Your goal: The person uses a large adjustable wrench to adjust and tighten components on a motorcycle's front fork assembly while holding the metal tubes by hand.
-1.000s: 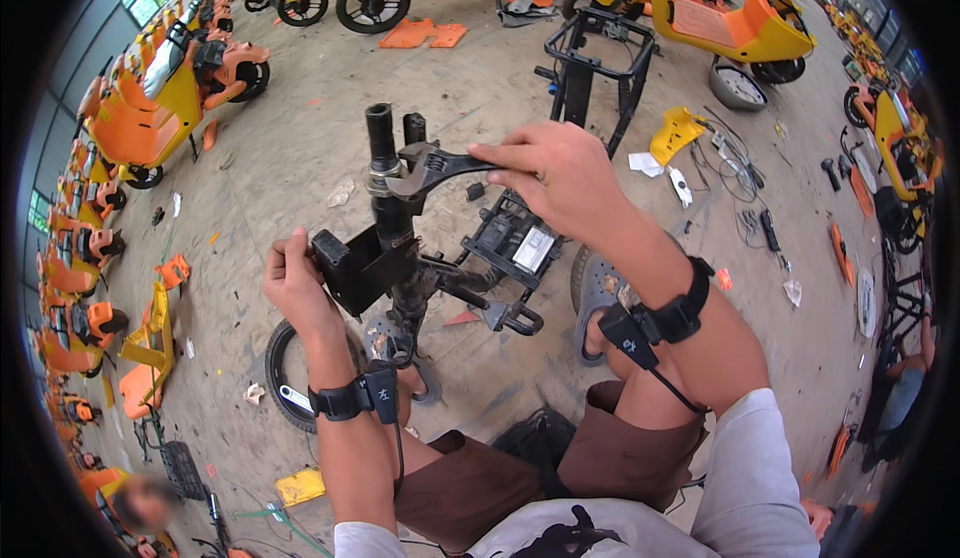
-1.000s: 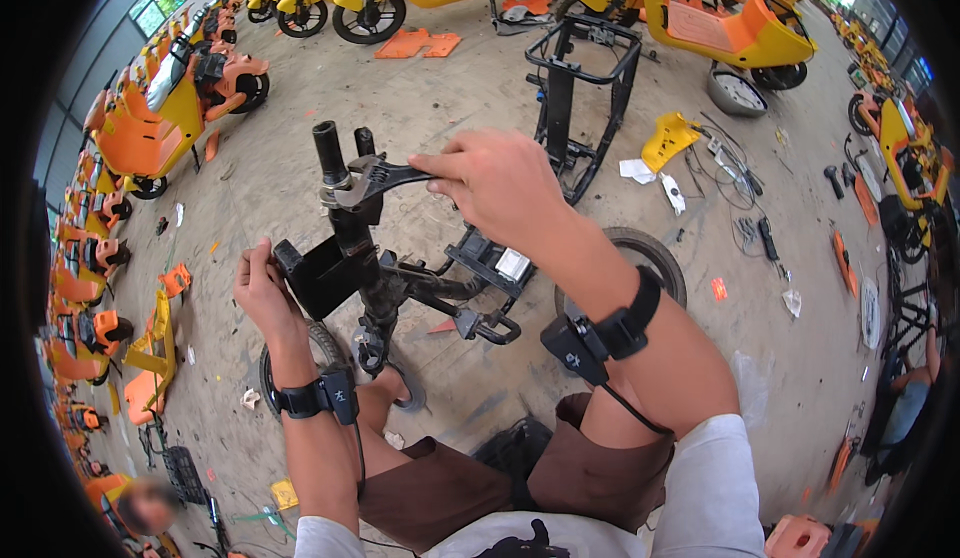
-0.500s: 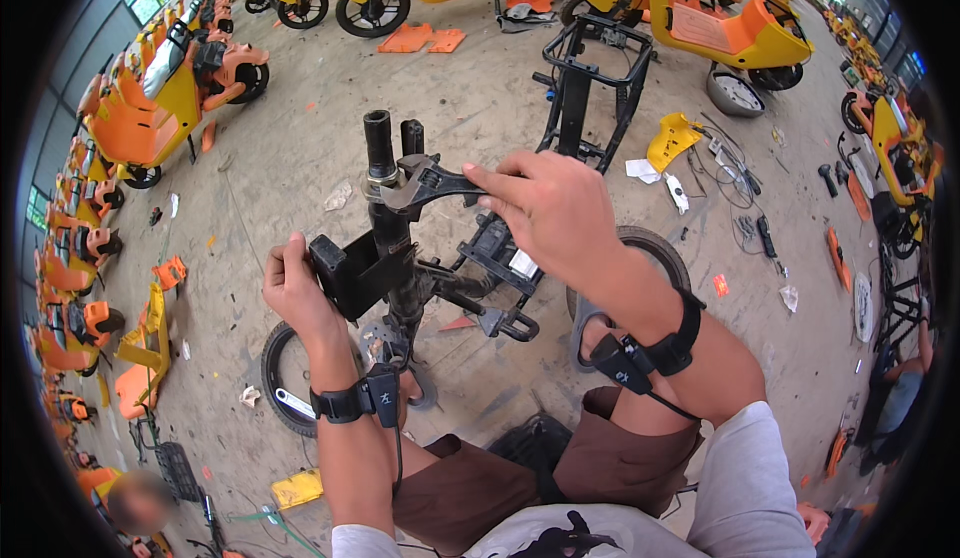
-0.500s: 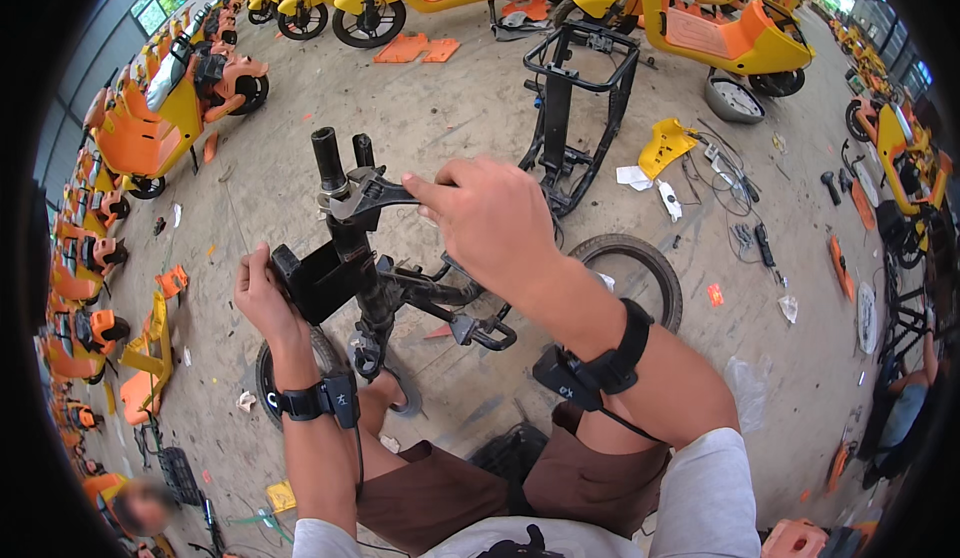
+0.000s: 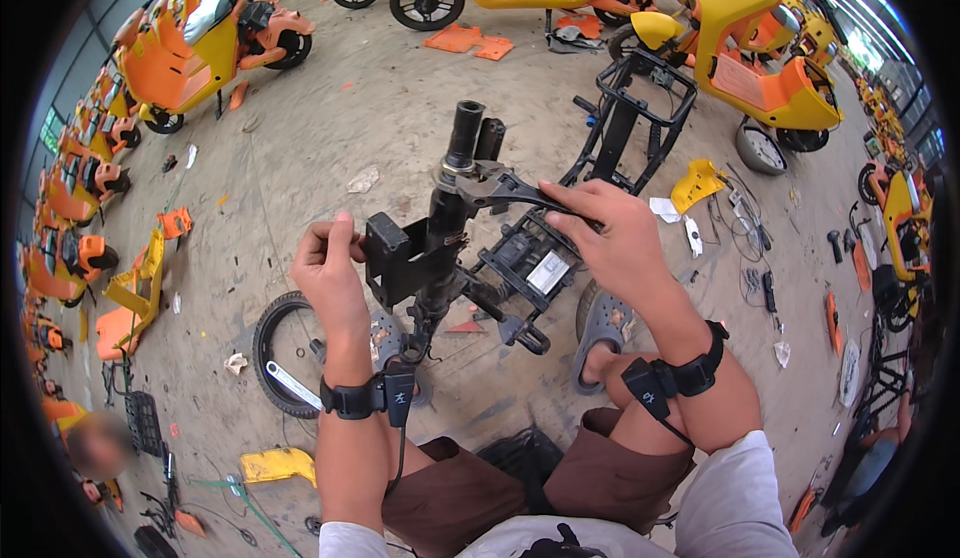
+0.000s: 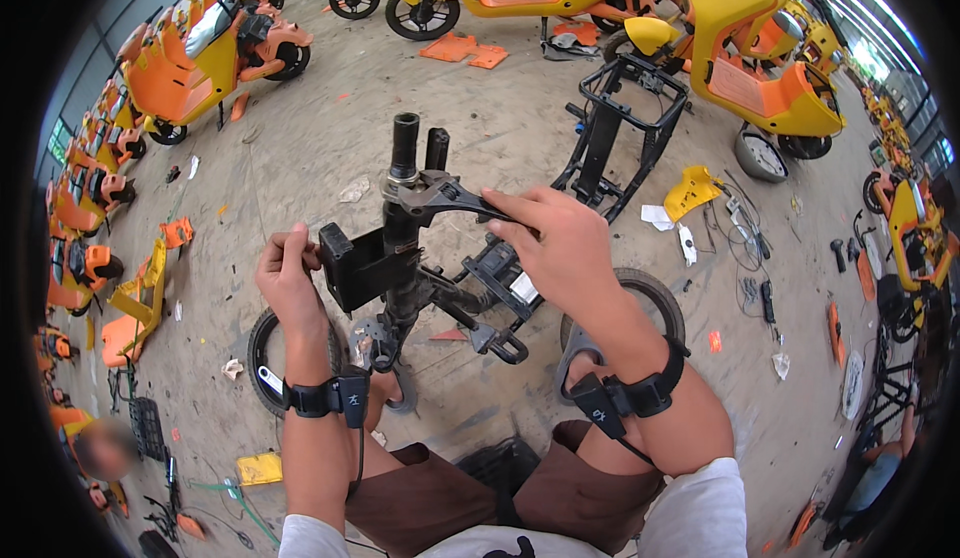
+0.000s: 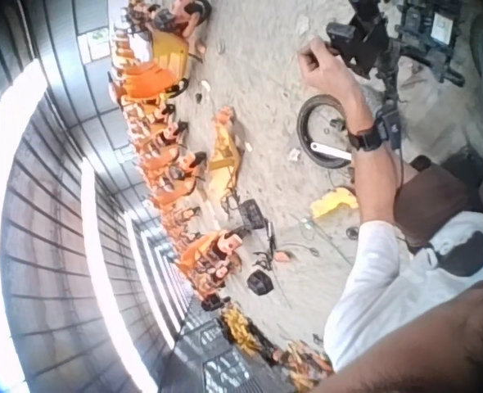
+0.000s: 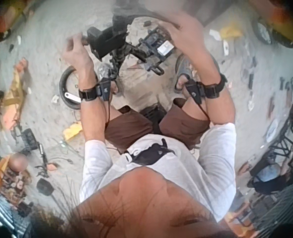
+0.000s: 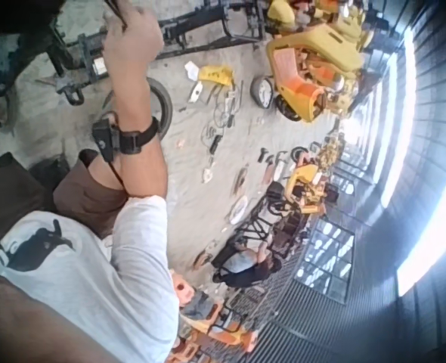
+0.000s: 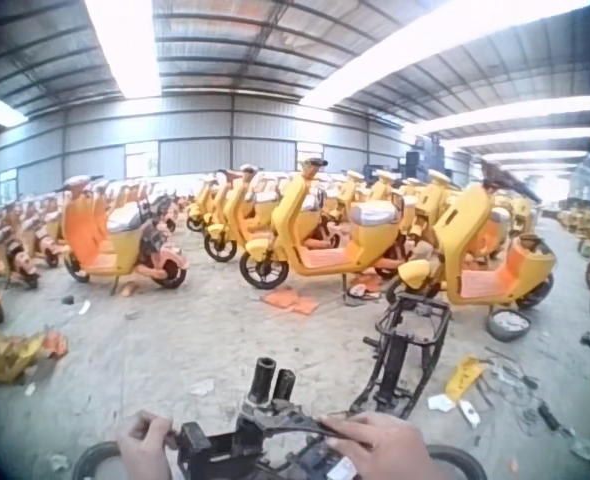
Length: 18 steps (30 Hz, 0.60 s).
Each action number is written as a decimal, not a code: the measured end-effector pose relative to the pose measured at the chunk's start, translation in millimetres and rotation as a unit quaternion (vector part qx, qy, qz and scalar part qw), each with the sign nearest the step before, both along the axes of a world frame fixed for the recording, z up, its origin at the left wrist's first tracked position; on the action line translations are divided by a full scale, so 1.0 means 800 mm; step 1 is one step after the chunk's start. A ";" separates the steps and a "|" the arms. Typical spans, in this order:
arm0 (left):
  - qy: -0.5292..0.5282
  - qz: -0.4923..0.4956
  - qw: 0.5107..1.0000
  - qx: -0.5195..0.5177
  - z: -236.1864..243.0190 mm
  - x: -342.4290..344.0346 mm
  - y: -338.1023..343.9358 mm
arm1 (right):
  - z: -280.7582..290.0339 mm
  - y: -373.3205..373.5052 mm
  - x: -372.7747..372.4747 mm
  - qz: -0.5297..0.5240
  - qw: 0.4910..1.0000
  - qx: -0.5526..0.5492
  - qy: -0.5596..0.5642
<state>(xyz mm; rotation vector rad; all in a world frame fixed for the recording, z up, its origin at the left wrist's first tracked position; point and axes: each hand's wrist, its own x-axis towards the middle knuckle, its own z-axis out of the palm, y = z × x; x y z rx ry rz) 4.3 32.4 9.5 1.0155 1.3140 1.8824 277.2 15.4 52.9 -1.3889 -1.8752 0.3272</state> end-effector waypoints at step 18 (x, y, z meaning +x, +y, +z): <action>0.072 -0.043 0.996 -0.043 -0.003 -0.002 0.000 | -0.006 0.003 -0.007 -0.006 0.998 0.005 0.055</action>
